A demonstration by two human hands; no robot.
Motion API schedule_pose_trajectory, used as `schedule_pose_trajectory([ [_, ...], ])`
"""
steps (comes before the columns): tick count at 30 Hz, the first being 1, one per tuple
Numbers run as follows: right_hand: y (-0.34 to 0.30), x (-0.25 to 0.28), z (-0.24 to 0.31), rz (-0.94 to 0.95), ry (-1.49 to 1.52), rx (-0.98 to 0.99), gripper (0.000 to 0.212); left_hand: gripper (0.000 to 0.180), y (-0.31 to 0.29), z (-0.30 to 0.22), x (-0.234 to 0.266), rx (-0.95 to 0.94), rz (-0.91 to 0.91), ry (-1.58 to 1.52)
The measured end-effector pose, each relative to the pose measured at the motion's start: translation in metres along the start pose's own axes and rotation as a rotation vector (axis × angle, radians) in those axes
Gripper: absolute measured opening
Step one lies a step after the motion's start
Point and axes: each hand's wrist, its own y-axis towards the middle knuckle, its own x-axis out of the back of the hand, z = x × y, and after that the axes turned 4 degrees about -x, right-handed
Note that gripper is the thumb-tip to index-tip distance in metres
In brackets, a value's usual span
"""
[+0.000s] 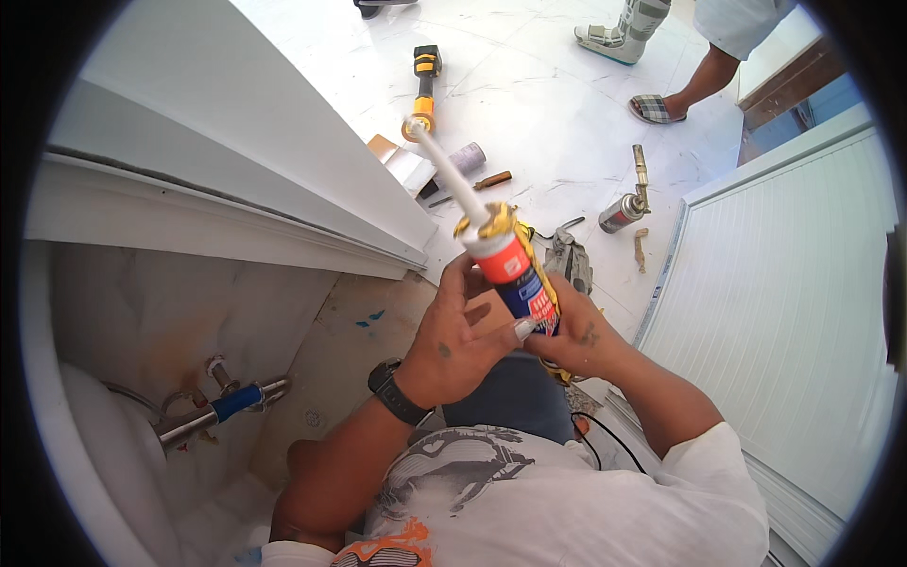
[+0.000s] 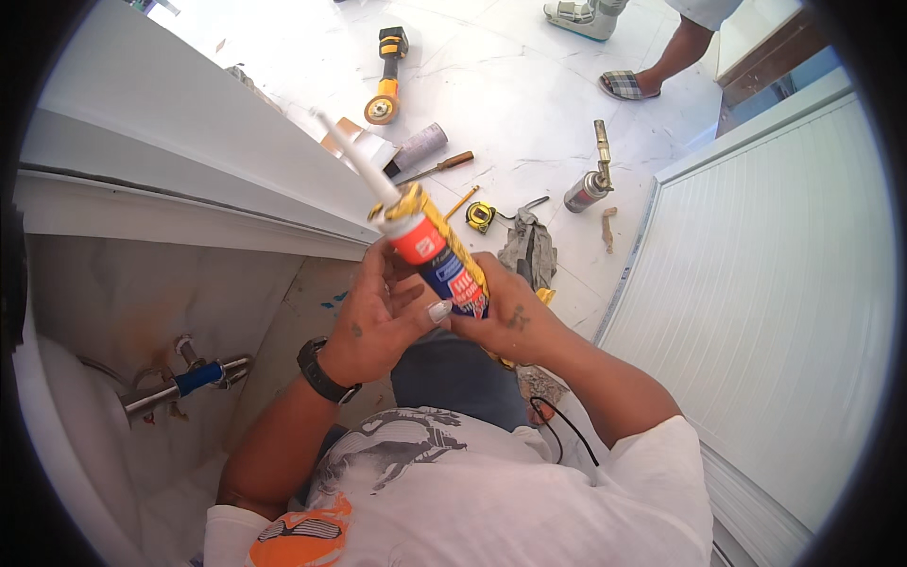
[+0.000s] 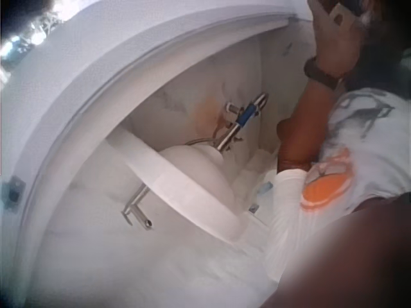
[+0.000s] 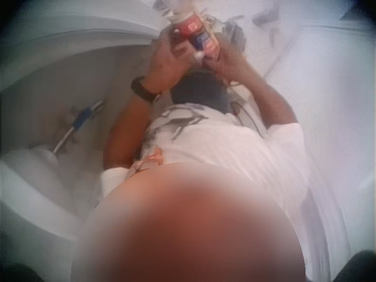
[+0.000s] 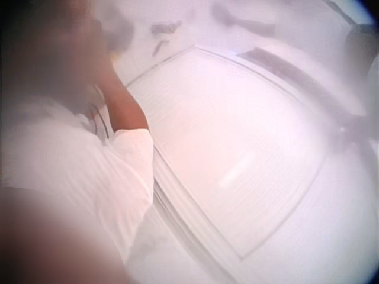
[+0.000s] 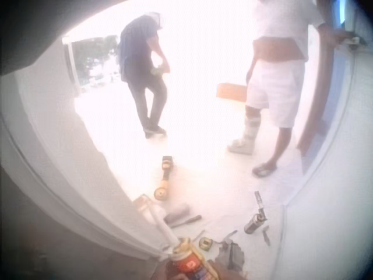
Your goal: The person kneels under a bathroom sink and applies sealant to the plumbing connections using a caulking gun. They then use a small brush to smooth the sealant and a spray can to treat the pipes and surrounding area.
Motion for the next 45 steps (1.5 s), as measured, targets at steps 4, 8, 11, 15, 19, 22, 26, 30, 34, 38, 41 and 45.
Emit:
schedule_pose_trajectory([
  [4,0.035,0.025,-0.012,-0.274,0.432,-0.004,0.048,0.082,-0.001,0.024,0.018,-0.024,0.302,0.465],
  [8,0.069,0.042,-0.007,-0.227,1.079,0.127,0.044,0.087,-0.004,0.036,0.015,-0.251,0.370,0.646],
  [11,0.085,0.036,-0.002,-0.116,1.313,0.106,0.042,0.089,0.001,0.026,0.016,-0.377,0.329,0.775],
  [15,0.091,0.017,0.003,0.056,1.509,0.121,0.040,0.084,0.003,0.006,0.027,-0.423,0.332,0.841],
  [19,0.090,0.009,0.006,0.140,1.549,0.119,0.044,0.079,-0.002,-0.007,0.029,-0.296,0.328,0.708],
  [22,0.088,0.009,0.009,0.158,1.521,0.160,0.046,0.073,-0.005,-0.015,0.025,-0.308,0.319,0.738],
  [26,0.082,0.007,0.018,0.039,1.582,0.091,0.042,0.065,-0.001,-0.016,0.019,-0.260,0.279,0.598],
  [30,0.083,0.016,0.026,0.190,1.606,0.099,0.041,0.065,0.006,-0.010,0.024,-0.206,0.282,0.541],
  [34,0.107,0.052,0.009,-0.085,1.059,0.039,0.045,0.070,-0.004,-0.012,0.031,-0.422,0.108,0.929],
  [38,0.158,0.078,-0.055,-0.424,0.405,-0.188,0.053,0.074,-0.027,-0.040,0.065,-0.827,-0.437,1.536],
  [41,0.201,0.071,-0.126,-0.523,0.135,-0.368,0.064,0.084,-0.026,-0.053,0.090,-0.799,-0.657,1.564],
  [45,0.260,0.054,-0.205,-0.605,-0.008,-0.540,0.074,0.104,-0.005,-0.058,0.108,-0.703,-0.730,1.632],
])
